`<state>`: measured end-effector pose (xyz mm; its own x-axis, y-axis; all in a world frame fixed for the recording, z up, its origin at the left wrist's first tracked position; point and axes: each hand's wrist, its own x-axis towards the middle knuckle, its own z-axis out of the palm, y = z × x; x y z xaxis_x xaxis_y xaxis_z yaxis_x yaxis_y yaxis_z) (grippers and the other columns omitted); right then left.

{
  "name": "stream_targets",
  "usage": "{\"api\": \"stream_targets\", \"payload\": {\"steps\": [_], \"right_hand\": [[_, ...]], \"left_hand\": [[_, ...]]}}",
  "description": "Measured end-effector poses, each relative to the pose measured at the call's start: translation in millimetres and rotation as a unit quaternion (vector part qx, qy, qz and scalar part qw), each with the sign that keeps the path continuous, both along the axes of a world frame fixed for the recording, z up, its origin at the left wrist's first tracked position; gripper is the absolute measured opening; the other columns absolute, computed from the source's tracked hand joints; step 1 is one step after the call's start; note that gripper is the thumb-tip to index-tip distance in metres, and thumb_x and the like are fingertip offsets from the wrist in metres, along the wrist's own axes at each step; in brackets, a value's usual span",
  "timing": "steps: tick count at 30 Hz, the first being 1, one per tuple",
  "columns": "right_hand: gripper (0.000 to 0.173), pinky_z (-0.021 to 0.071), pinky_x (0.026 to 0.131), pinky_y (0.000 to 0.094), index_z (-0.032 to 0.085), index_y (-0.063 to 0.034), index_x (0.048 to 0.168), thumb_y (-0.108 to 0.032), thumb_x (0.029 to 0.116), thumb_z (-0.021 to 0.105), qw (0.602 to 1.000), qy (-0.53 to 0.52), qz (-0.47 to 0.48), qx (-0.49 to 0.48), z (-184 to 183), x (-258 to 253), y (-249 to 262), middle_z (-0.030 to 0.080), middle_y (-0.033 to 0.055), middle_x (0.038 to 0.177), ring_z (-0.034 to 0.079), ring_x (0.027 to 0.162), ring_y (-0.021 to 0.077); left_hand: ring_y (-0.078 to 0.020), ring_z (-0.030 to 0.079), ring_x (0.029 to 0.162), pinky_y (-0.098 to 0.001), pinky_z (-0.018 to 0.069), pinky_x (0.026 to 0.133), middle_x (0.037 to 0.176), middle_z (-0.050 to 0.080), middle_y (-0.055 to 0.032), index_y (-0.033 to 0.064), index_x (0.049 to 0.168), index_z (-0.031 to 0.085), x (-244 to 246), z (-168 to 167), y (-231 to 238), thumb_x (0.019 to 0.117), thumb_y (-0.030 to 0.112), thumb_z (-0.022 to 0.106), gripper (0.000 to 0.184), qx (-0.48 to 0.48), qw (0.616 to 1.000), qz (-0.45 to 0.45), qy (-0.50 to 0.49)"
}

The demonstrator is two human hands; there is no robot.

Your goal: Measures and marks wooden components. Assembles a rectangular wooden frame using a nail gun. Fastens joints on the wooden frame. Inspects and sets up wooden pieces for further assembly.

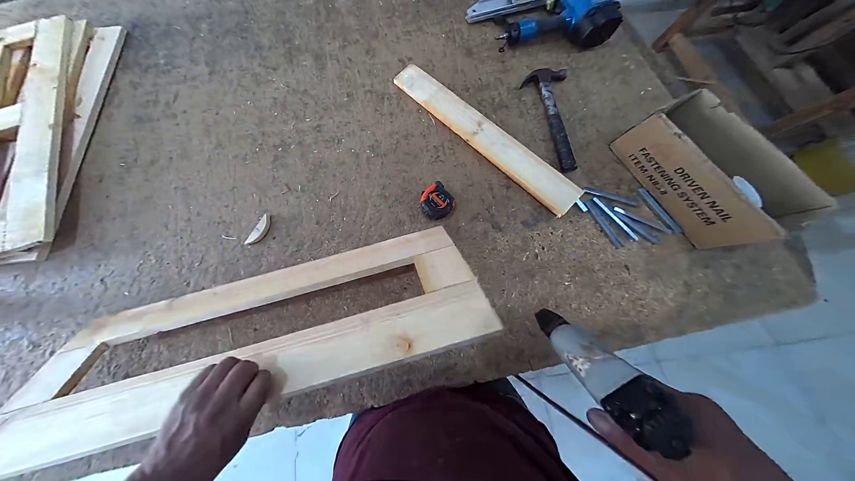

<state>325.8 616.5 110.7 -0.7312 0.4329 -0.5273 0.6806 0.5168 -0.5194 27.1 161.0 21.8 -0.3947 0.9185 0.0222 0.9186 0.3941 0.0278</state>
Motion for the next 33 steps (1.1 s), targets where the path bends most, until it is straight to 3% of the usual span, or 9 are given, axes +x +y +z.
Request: {"api": "stream_targets", "payload": {"steps": [4, 6, 8, 12, 16, 18, 21, 26, 33], "right_hand": [[0.05, 0.0586, 0.071, 0.0581, 0.072, -0.0199, 0.115, -0.058, 0.0817, 0.074, 0.993, -0.019, 0.115, 0.035, -21.7, -49.2, -5.1, 0.075, 0.0078, 0.087, 0.074, 0.083, 0.0269], [0.052, 0.0574, 0.069, 0.0584, 0.07, -0.0251, 0.117, -0.062, 0.0808, 0.072, 0.98, -0.071, 0.184, 0.022, -32.2, -80.3, -6.5, 0.073, 0.0067, 0.086, 0.073, 0.083, 0.0277], [0.052, 0.0563, 0.073, 0.0605, 0.067, -0.0241, 0.123, -0.058, 0.084, 0.07, 0.959, -0.119, 0.259, 0.006, -40.2, -112.0, -10.2, 0.073, 0.0098, 0.092, 0.072, 0.088, 0.0321], [0.052, 0.0561, 0.079, 0.0604, 0.064, -0.0196, 0.128, -0.052, 0.0872, 0.069, 0.926, -0.159, 0.341, -0.024, -57.8, -165.5, -23.5, 0.072, 0.0121, 0.1, 0.071, 0.095, 0.034], [0.05, 0.057, 0.078, 0.0579, 0.063, -0.02, 0.127, -0.051, 0.0879, 0.066, 0.917, -0.183, 0.35, -0.05, -76.7, -194.0, -30.9, 0.072, 0.0096, 0.099, 0.071, 0.094, 0.0305], [0.051, 0.0566, 0.077, 0.0585, 0.063, -0.0191, 0.128, -0.05, 0.0883, 0.066, 0.911, -0.2, 0.357, -0.059, -78.9, -204.7, -34.2, 0.072, 0.0109, 0.098, 0.071, 0.093, 0.0321], [0.052, 0.0572, 0.073, 0.0593, 0.062, -0.0181, 0.128, -0.051, 0.0879, 0.065, 0.902, -0.201, 0.378, -0.055, -86.4, -217.8, -38.1, 0.072, 0.0121, 0.096, 0.072, 0.09, 0.0339], [0.051, 0.0577, 0.065, 0.0566, 0.064, -0.0184, 0.124, -0.051, 0.0845, 0.067, 0.904, -0.183, 0.383, -0.052, -102.7, -228.0, -41.2, 0.072, 0.01, 0.086, 0.073, 0.081, 0.0326], [0.048, 0.0564, 0.059, 0.0537, 0.066, -0.0169, 0.115, -0.052, 0.0818, 0.067, 0.899, -0.191, 0.39, -0.051, -103.0, -230.7, -35.5, 0.07, 0.0075, 0.078, 0.072, 0.073, 0.0302]], "left_hand": [[-0.0363, 0.07, 0.086, -0.0525, 0.058, 0.07, 0.09, 0.068, -0.0131, 0.0087, 0.096, 0.068, 22.5, -79.4, -52.3, 0.0839, 0.027, 0.069, 0.022, -0.041, 0.998, 0.057, -0.008], [-0.0386, 0.07, 0.099, -0.0587, 0.0575, 0.081, 0.099, 0.072, -0.0145, 0.0098, 0.103, 0.073, 23.3, -81.6, -67.2, 0.0834, 0.041, 0.078, 0.037, -0.088, 0.985, 0.116, -0.096], [-0.0395, 0.069, 0.106, -0.0626, 0.055, 0.088, 0.104, 0.073, -0.0151, 0.0101, 0.104, 0.075, 19.5, -70.9, -65.8, 0.083, 0.052, 0.078, 0.047, -0.088, 0.964, 0.196, -0.156], [-0.0378, 0.068, 0.11, -0.061, 0.0532, 0.097, 0.108, 0.073, -0.0151, 0.0082, 0.107, 0.075, 4.0, -52.7, 23.4, 0.098, 0.038, 0.066, 0.032, 0.025, 0.925, 0.331, -0.183], [-0.0311, 0.063, 0.12, -0.0547, 0.049, 0.105, 0.117, 0.071, -0.0097, 0.0115, 0.111, 0.075, -27.6, -85.8, 147.4, 0.1013, 0.036, 0.063, 0.029, 0.115, 0.908, 0.353, -0.194], [-0.0308, 0.061, 0.121, -0.0547, 0.0475, 0.106, 0.119, 0.069, -0.0088, 0.0133, 0.111, 0.074, -40.0, -121.1, 184.9, 0.1007, 0.042, 0.062, 0.033, 0.139, 0.915, 0.34, -0.165], [-0.0262, 0.064, 0.108, -0.0477, 0.0505, 0.098, 0.105, 0.071, -0.0047, 0.0169, 0.099, 0.074, -42.2, -152.4, 202.3, 0.1013, 0.052, 0.051, 0.042, 0.134, 0.928, 0.342, -0.058], [-0.0249, 0.066, 0.1, -0.0436, 0.0521, 0.09, 0.099, 0.071, -0.0049, 0.0148, 0.094, 0.073, -39.4, -155.6, 201.6, 0.0993, 0.039, 0.051, 0.034, 0.155, 0.926, 0.342, -0.025], [-0.0257, 0.067, 0.101, -0.0437, 0.0518, 0.09, 0.101, 0.073, -0.0065, 0.0136, 0.096, 0.074, -38.2, -152.1, 201.7, 0.0988, 0.034, 0.05, 0.032, 0.162, 0.926, 0.338, -0.04]]}}
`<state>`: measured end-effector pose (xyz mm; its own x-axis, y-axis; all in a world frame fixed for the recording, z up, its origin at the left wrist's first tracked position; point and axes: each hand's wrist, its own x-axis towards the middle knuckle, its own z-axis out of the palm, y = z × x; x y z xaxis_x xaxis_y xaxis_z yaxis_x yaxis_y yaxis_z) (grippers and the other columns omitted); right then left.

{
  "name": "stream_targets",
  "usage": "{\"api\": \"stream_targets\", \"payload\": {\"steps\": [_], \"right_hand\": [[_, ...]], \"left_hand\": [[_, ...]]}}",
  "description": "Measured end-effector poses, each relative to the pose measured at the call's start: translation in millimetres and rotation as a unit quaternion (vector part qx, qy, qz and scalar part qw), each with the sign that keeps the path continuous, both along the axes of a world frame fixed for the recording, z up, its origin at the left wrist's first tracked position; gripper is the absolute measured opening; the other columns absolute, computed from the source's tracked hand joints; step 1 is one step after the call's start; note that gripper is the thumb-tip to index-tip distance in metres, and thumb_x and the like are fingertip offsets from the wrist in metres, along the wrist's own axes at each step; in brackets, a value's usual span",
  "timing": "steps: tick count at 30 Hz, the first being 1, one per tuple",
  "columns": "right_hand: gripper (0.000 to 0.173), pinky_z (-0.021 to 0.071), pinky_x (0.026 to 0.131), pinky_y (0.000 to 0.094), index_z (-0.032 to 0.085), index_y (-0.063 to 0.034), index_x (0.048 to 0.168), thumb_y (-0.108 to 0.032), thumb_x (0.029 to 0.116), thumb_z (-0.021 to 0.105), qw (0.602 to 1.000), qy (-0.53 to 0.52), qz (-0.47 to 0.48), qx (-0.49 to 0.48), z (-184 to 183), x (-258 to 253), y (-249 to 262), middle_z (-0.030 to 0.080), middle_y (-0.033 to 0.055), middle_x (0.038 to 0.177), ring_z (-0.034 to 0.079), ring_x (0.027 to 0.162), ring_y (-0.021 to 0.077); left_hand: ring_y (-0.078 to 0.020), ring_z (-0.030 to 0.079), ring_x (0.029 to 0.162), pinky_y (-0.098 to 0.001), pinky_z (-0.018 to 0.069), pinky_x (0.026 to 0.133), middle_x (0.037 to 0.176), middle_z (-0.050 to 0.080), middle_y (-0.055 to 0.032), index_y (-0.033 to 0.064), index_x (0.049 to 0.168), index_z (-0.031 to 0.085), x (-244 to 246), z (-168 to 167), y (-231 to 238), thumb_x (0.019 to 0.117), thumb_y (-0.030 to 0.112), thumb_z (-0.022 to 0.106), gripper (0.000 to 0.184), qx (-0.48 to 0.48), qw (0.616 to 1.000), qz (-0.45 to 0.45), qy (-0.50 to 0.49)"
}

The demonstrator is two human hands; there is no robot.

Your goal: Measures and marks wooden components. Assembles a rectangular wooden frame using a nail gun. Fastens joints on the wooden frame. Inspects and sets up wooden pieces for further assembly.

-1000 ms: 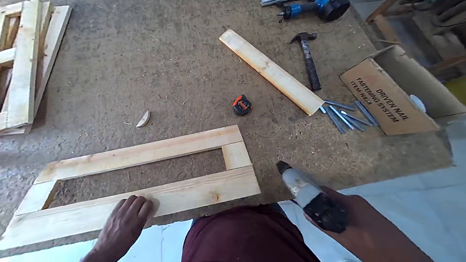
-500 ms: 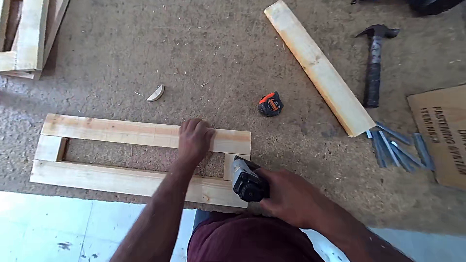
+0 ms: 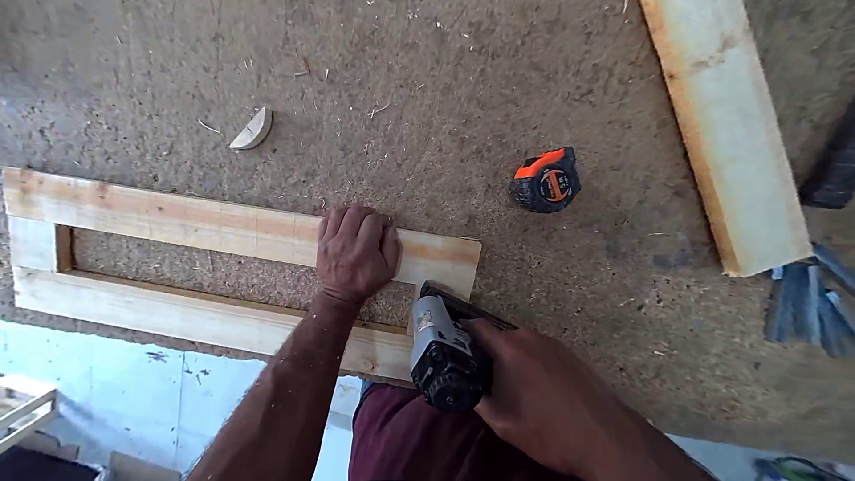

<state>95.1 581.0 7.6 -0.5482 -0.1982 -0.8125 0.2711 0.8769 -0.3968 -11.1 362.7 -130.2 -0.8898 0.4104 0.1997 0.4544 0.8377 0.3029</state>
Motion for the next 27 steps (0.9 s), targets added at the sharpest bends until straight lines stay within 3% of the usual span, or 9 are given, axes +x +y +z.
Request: {"api": "stream_targets", "payload": {"steps": [5, 9, 11, 20, 27], "right_hand": [[0.047, 0.0562, 0.06, 0.0528, 0.064, -0.0145, 0.109, -0.051, 0.0802, 0.068, 0.998, -0.06, -0.008, 0.019, 4.2, -4.8, 1.0, 0.069, 0.0085, 0.079, 0.072, 0.075, 0.0308], [0.057, 0.0573, 0.065, 0.0538, 0.062, -0.014, 0.122, -0.054, 0.081, 0.069, 0.994, -0.11, -0.009, 0.019, 6.3, -9.3, 4.8, 0.071, 0.0103, 0.086, 0.073, 0.081, 0.0325], [0.056, 0.0565, 0.065, 0.0545, 0.06, -0.0121, 0.118, -0.052, 0.081, 0.07, 0.992, -0.124, -0.006, 0.023, 8.8, -10.5, 7.1, 0.07, 0.0118, 0.085, 0.072, 0.081, 0.0343], [0.056, 0.056, 0.058, 0.0535, 0.064, -0.0168, 0.12, -0.054, 0.0788, 0.07, 0.998, -0.052, -0.022, 0.016, 3.7, 13.4, 22.1, 0.07, 0.0084, 0.077, 0.072, 0.072, 0.0321], [0.054, 0.0551, 0.057, 0.0534, 0.064, -0.014, 0.111, -0.055, 0.077, 0.07, 0.998, -0.049, -0.021, 0.036, 4.9, 22.2, 33.9, 0.069, 0.0089, 0.075, 0.072, 0.07, 0.0321]], "left_hand": [[-0.0262, 0.066, 0.101, -0.0437, 0.0508, 0.088, 0.101, 0.072, -0.0071, 0.0135, 0.096, 0.073, -0.6, 1.5, 0.7, 0.0994, 0.033, 0.049, 0.032, -0.001, 1.0, 0.002, -0.003], [-0.0274, 0.065, 0.102, -0.045, 0.0505, 0.089, 0.101, 0.072, -0.0079, 0.0128, 0.095, 0.073, -0.6, 2.3, 0.5, 0.0995, 0.033, 0.048, 0.033, -0.003, 1.0, 0.0, -0.008], [-0.028, 0.066, 0.103, -0.0459, 0.0506, 0.089, 0.102, 0.072, -0.0083, 0.0123, 0.095, 0.073, -1.0, 3.3, 0.2, 0.0992, 0.033, 0.047, 0.033, -0.006, 1.0, 0.0, -0.014], [-0.0291, 0.065, 0.103, -0.0463, 0.0496, 0.089, 0.102, 0.072, -0.0093, 0.012, 0.095, 0.071, -0.2, 2.5, -0.1, 0.1002, 0.034, 0.045, 0.035, -0.009, 1.0, -0.002, -0.012], [-0.03, 0.065, 0.102, -0.0467, 0.0491, 0.088, 0.102, 0.071, -0.0102, 0.0121, 0.095, 0.071, -0.6, 1.9, -0.7, 0.1005, 0.035, 0.044, 0.036, -0.013, 1.0, -0.003, -0.006]]}}
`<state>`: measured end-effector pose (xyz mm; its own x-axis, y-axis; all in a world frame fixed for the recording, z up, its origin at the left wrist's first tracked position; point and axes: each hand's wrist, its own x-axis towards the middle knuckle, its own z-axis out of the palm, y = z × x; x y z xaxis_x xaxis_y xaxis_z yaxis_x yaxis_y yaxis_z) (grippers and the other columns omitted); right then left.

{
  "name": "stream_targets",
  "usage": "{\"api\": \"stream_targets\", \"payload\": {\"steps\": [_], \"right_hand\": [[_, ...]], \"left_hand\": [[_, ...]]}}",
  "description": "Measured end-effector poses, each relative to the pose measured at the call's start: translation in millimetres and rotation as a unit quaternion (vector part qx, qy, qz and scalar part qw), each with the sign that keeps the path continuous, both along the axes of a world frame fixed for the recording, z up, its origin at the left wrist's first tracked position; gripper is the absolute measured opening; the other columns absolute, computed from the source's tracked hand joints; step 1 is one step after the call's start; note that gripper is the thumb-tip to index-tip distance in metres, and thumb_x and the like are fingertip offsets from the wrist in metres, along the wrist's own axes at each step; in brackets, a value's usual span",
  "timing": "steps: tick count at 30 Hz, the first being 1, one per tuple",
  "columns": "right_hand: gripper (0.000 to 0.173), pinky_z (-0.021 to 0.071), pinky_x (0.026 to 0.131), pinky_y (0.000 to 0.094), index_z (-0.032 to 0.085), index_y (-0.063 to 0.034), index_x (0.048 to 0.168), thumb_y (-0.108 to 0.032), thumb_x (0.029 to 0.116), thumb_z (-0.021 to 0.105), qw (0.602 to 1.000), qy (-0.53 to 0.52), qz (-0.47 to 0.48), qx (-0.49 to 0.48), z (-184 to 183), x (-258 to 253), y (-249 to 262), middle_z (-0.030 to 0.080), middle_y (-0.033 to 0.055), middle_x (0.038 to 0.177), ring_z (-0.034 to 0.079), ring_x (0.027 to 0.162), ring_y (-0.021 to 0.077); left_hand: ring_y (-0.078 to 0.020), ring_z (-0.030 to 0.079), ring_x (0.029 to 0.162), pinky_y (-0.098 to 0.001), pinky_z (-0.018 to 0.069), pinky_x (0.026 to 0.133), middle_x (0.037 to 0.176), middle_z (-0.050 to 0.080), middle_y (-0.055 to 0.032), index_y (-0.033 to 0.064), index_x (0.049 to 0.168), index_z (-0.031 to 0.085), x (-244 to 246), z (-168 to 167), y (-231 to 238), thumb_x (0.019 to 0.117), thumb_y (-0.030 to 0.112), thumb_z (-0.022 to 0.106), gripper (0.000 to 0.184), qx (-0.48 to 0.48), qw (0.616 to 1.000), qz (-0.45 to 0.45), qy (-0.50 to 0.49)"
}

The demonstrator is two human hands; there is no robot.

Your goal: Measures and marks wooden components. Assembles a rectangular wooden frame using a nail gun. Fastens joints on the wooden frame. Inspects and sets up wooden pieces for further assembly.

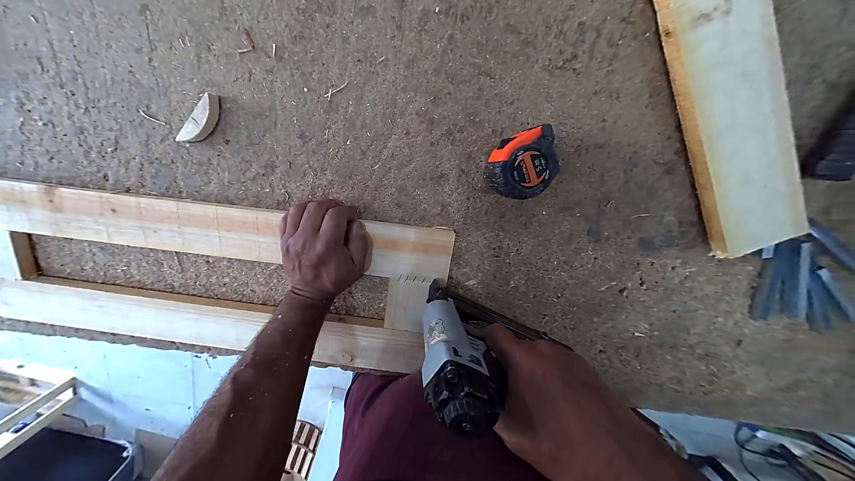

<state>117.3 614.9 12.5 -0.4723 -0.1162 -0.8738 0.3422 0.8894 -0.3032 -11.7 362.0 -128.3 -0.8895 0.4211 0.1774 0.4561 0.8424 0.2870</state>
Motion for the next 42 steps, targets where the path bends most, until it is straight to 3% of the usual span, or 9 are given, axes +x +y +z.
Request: {"api": "stream_targets", "payload": {"steps": [9, 13, 16, 19, 21, 23, 26, 30, 42], "right_hand": [[0.057, 0.057, 0.061, 0.0542, 0.066, -0.0162, 0.118, -0.055, 0.0767, 0.071, 1.0, -0.008, -0.022, 0.002, -1.3, 6.6, 8.0, 0.071, 0.0074, 0.079, 0.073, 0.075, 0.0306], [0.052, 0.0571, 0.064, 0.0535, 0.065, -0.016, 0.11, -0.057, 0.0783, 0.069, 0.999, -0.015, -0.033, 0.017, 0.8, 6.0, 4.2, 0.07, 0.0071, 0.081, 0.072, 0.078, 0.0294], [0.062, 0.0576, 0.061, 0.0567, 0.065, -0.0188, 0.125, -0.06, 0.0789, 0.071, 0.998, 0.055, -0.023, -0.017, 4.6, 24.2, 2.7, 0.073, 0.008, 0.081, 0.073, 0.074, 0.0312], [0.057, 0.0573, 0.061, 0.0585, 0.066, -0.0179, 0.122, -0.052, 0.0772, 0.077, 0.995, 0.061, 0.025, -0.073, 9.1, 42.2, -0.9, 0.073, 0.0104, 0.081, 0.073, 0.075, 0.0333], [0.055, 0.0577, 0.065, 0.0578, 0.065, -0.0191, 0.123, -0.054, 0.0812, 0.074, 0.993, 0.037, 0.049, -0.098, 5.0, 47.9, -8.5, 0.072, 0.01, 0.085, 0.073, 0.079, 0.0324], [0.054, 0.0575, 0.066, 0.0573, 0.064, -0.0192, 0.123, -0.055, 0.0831, 0.07, 0.992, 0.034, 0.059, -0.106, -0.9, 51.7, -19.8, 0.072, 0.0099, 0.086, 0.073, 0.08, 0.032], [0.055, 0.0572, 0.065, 0.0566, 0.064, -0.0185, 0.122, -0.058, 0.0834, 0.068, 0.992, 0.048, 0.066, -0.098, -6.5, 54.8, -34.7, 0.072, 0.0093, 0.084, 0.073, 0.079, 0.0319], [0.057, 0.0568, 0.067, 0.0563, 0.061, -0.0162, 0.124, -0.058, 0.0844, 0.066, 0.993, 0.019, 0.08, -0.083, -9.0, 47.0, -51.2, 0.071, 0.011, 0.087, 0.072, 0.082, 0.0334], [0.058, 0.0566, 0.075, 0.0542, 0.059, -0.0105, 0.121, -0.056, 0.085, 0.067, 0.994, -0.084, 0.072, -0.02, 3.8, 26.2, -71.2, 0.07, 0.0139, 0.096, 0.071, 0.093, 0.0342]], "left_hand": [[-0.0302, 0.064, 0.102, -0.0464, 0.0489, 0.088, 0.102, 0.071, -0.0102, 0.0119, 0.094, 0.071, -0.3, 0.2, 0.3, 0.1008, 0.034, 0.043, 0.036, 0.002, 1.0, 0.001, 0.004], [-0.0299, 0.066, 0.103, -0.0465, 0.0507, 0.087, 0.102, 0.072, -0.0095, 0.0129, 0.094, 0.072, -1.1, -0.9, 0.1, 0.0991, 0.035, 0.045, 0.035, 0.009, 1.0, 0.003, 0.017], [-0.0287, 0.066, 0.103, -0.0458, 0.0514, 0.087, 0.102, 0.073, -0.0081, 0.0141, 0.094, 0.072, -0.5, -2.1, -0.9, 0.0985, 0.035, 0.046, 0.034, 0.006, 1.0, 0.005, 0.023], [-0.0273, 0.065, 0.106, -0.0465, 0.0484, 0.094, 0.103, 0.072, -0.0056, 0.0168, 0.095, 0.073, -0.9, -2.4, -0.9, 0.0982, 0.036, 0.047, 0.033, -0.003, 0.999, 0.018, 0.037], [-0.03, 0.06, 0.12, -0.0516, 0.041, 0.108, 0.115, 0.07, -0.0074, 0.0178, 0.103, 0.073, 3.7, 2.9, 0.3, 0.0992, 0.042, 0.047, 0.035, -0.018, 0.998, 0.042, 0.036], [-0.0349, 0.045, 0.142, -0.0588, 0.0283, 0.12, 0.142, 0.059, -0.0121, 0.0153, 0.124, 0.068, 22.4, 14.9, 0.3, 0.1034, 0.048, 0.044, 0.046, -0.027, 0.998, 0.061, -0.012], [-0.0352, 0.028, 0.154, -0.0615, 0.0215, 0.125, 0.162, 0.041, -0.012, 0.0151, 0.142, 0.06, 74.2, 18.2, -7.2, 0.1057, 0.047, 0.039, 0.052, -0.014, 0.996, 0.063, -0.067], [-0.0344, 0.037, 0.15, -0.0601, 0.0258, 0.122, 0.155, 0.049, -0.012, 0.0181, 0.134, 0.065, 98.6, -2.9, -13.1, 0.1042, 0.043, 0.042, 0.045, -0.032, 0.997, 0.07, -0.023], [-0.0351, 0.034, 0.151, -0.0611, 0.0273, 0.121, 0.156, 0.048, -0.01, 0.0217, 0.133, 0.064, 95.4, -4.5, -5.1, 0.0994, 0.031, 0.049, 0.038, -0.081, 0.991, 0.094, -0.04]]}}
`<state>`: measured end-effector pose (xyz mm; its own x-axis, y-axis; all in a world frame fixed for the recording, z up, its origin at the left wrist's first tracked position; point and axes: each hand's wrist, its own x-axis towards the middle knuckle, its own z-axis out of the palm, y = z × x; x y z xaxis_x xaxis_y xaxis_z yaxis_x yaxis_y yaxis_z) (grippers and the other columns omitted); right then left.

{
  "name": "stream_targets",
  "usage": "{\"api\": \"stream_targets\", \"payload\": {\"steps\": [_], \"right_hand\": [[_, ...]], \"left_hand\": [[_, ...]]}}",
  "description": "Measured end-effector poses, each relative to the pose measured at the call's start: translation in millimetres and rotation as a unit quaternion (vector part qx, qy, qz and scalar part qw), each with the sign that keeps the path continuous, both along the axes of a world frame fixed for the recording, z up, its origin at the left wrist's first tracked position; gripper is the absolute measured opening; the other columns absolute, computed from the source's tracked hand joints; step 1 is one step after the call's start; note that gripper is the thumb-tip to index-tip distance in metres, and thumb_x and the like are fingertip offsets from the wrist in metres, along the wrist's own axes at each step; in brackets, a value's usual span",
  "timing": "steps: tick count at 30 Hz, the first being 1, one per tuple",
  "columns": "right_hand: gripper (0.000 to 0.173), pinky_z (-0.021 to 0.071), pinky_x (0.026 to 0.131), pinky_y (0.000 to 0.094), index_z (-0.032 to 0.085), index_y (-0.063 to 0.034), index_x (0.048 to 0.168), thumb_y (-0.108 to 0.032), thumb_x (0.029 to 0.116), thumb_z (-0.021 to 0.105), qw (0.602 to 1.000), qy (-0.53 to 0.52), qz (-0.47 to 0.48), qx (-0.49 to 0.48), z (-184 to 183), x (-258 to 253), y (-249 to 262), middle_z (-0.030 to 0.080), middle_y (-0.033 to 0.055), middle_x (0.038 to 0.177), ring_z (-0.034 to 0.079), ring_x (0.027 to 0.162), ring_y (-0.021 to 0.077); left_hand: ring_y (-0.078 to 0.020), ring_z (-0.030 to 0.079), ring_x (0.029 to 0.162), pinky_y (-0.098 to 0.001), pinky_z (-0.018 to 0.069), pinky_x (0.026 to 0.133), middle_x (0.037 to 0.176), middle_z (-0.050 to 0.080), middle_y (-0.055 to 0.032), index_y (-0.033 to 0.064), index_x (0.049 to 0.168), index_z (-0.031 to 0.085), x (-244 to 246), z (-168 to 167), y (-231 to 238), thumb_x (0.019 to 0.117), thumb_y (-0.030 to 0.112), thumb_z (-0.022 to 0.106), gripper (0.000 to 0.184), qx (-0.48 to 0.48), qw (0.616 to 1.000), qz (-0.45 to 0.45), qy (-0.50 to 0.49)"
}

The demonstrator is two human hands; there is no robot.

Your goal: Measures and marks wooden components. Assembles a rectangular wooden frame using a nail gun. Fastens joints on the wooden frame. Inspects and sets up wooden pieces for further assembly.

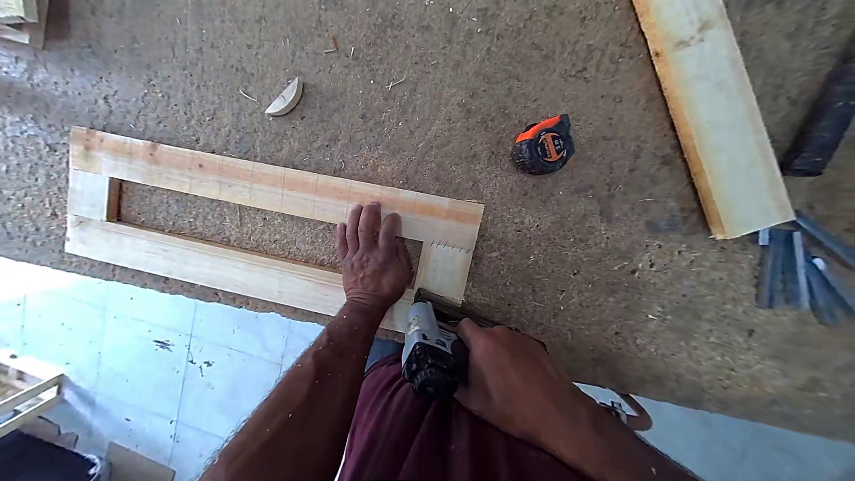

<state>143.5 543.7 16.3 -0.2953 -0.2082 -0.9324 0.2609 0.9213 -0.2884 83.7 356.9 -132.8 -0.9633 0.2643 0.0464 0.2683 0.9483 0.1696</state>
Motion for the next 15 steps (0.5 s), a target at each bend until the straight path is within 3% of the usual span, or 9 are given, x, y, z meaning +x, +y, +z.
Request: {"api": "stream_targets", "payload": {"steps": [3, 6, 15], "right_hand": [[0.064, 0.0575, 0.076, 0.0547, 0.058, -0.0112, 0.129, -0.055, 0.0837, 0.068, 1.0, 0.013, -0.023, -0.008, -1.9, 4.7, 3.7, 0.071, 0.0144, 0.097, 0.072, 0.093, 0.0348], [0.059, 0.0569, 0.074, 0.0537, 0.059, -0.0106, 0.121, -0.055, 0.0837, 0.068, 1.0, 0.006, -0.021, -0.01, -2.2, 4.6, 7.1, 0.07, 0.0134, 0.095, 0.071, 0.092, 0.0336], [0.059, 0.057, 0.073, 0.0546, 0.06, -0.0135, 0.124, -0.055, 0.0833, 0.068, 1.0, 0.009, -0.017, -0.007, -4.5, 18.7, 32.8, 0.071, 0.0128, 0.093, 0.072, 0.09, 0.0338]], "left_hand": [[-0.0354, 0.034, 0.151, -0.0623, 0.0271, 0.12, 0.156, 0.047, -0.0099, 0.0216, 0.133, 0.064, 0.0, -0.3, 0.3, 0.0987, 0.031, 0.049, 0.039, -0.001, 1.0, 0.002, -0.002], [-0.0349, 0.035, 0.151, -0.0616, 0.0279, 0.12, 0.156, 0.048, -0.0102, 0.0221, 0.133, 0.064, 0.2, -0.3, 0.3, 0.0981, 0.031, 0.048, 0.039, -0.003, 1.0, 0.005, 0.003], [-0.0336, 0.034, 0.151, -0.061, 0.0269, 0.119, 0.156, 0.047, -0.0094, 0.0227, 0.133, 0.063, 0.1, -2.3, 0.2, 0.0977, 0.031, 0.047, 0.039, -0.004, 1.0, 0.005, 0.012]]}}
